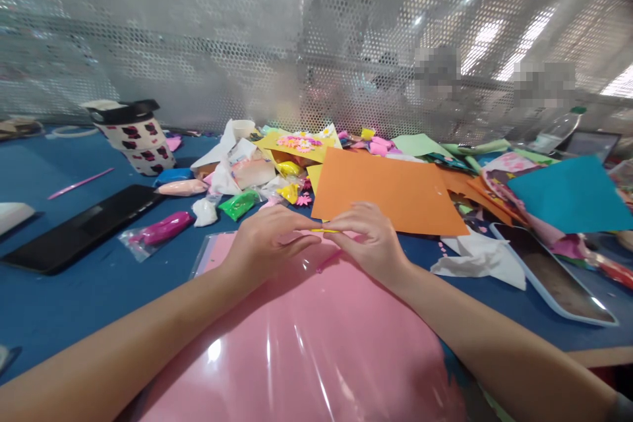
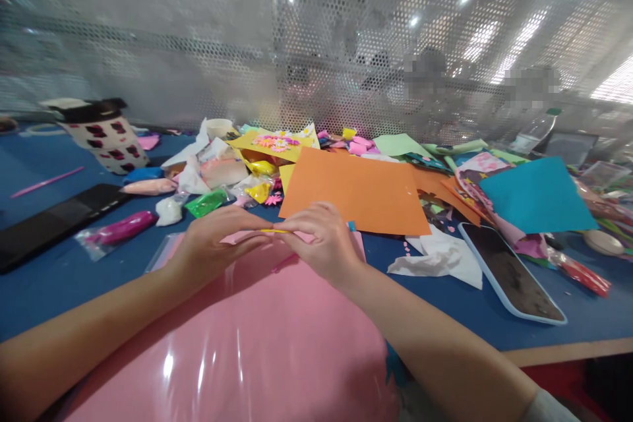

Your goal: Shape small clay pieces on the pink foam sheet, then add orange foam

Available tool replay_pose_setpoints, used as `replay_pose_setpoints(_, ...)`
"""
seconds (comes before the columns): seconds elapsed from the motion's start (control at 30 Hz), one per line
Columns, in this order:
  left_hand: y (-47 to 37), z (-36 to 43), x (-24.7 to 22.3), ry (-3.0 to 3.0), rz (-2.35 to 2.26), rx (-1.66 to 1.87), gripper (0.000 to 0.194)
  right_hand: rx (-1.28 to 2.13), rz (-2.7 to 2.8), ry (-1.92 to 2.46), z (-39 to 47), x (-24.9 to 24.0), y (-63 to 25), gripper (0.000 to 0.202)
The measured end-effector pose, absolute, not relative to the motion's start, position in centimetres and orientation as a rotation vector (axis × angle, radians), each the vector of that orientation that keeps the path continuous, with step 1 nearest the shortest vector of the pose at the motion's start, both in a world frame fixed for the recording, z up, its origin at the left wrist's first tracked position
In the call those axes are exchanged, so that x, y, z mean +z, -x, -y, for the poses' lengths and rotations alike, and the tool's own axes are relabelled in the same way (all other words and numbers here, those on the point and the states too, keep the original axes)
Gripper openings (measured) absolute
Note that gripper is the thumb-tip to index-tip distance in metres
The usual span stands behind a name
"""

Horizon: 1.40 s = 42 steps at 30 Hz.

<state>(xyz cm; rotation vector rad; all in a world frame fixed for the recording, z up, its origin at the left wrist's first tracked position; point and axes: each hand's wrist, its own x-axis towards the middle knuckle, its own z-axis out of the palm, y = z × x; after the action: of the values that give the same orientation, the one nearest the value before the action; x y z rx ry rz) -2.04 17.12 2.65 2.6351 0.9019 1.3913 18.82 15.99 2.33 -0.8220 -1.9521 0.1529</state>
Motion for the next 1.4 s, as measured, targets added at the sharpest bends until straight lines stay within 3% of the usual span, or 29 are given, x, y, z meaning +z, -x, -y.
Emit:
replay_pose_setpoints(0.1,2.1,-17.2,2.6,-2.666,-0.931,1.366,0.022,0.144,1.963,0.856,-15.9,2.4,-18.9,0.011)
replay_pose_setpoints(0.3,2.1,-17.3,2.7,-2.610,-0.868,1.385,0.012,0.194,2.020,0.886,-15.7,2.1,-18.8,0.007)
replay_pose_setpoints(0.47,2.4,-17.6,2.8,-2.294,-0.965,1.246,0.019,0.215,1.968,0.984,-15.9,1.9,-18.9,0.034)
replay_pose_setpoints(0.6,2.5,-17.7,2.6,-2.277,-0.957,1.152,0.020,0.262,1.859,0.950,-16.1,2.0,-18.9,0.014)
replay_pose_setpoints(0.77,2.4,-17.4,2.2,-2.384,-0.986,1.190,0.046,0.547,1.690,1.047,-16.1,2.4,-18.6,0.013)
replay_pose_setpoints(0.93,2.3,-17.4,2.2,-2.625,-0.971,1.334,0.021,1.039,1.576,1.104,-15.7,2.5,-18.5,0.036)
replay_pose_setpoints(1.1,2.2,-17.4,2.3,-2.660,-0.921,1.338,0.021,1.240,1.507,1.061,-15.8,2.2,-18.3,0.053)
replay_pose_setpoints(1.23,2.0,-17.2,2.2,-2.613,-1.029,1.209,0.029,1.319,1.495,1.043,-15.8,2.1,-17.9,0.033)
replay_pose_setpoints(1.4,1.9,-17.2,2.1,-2.569,-1.105,1.106,0.035,1.050,1.541,0.957,-15.9,2.2,-17.8,0.008)
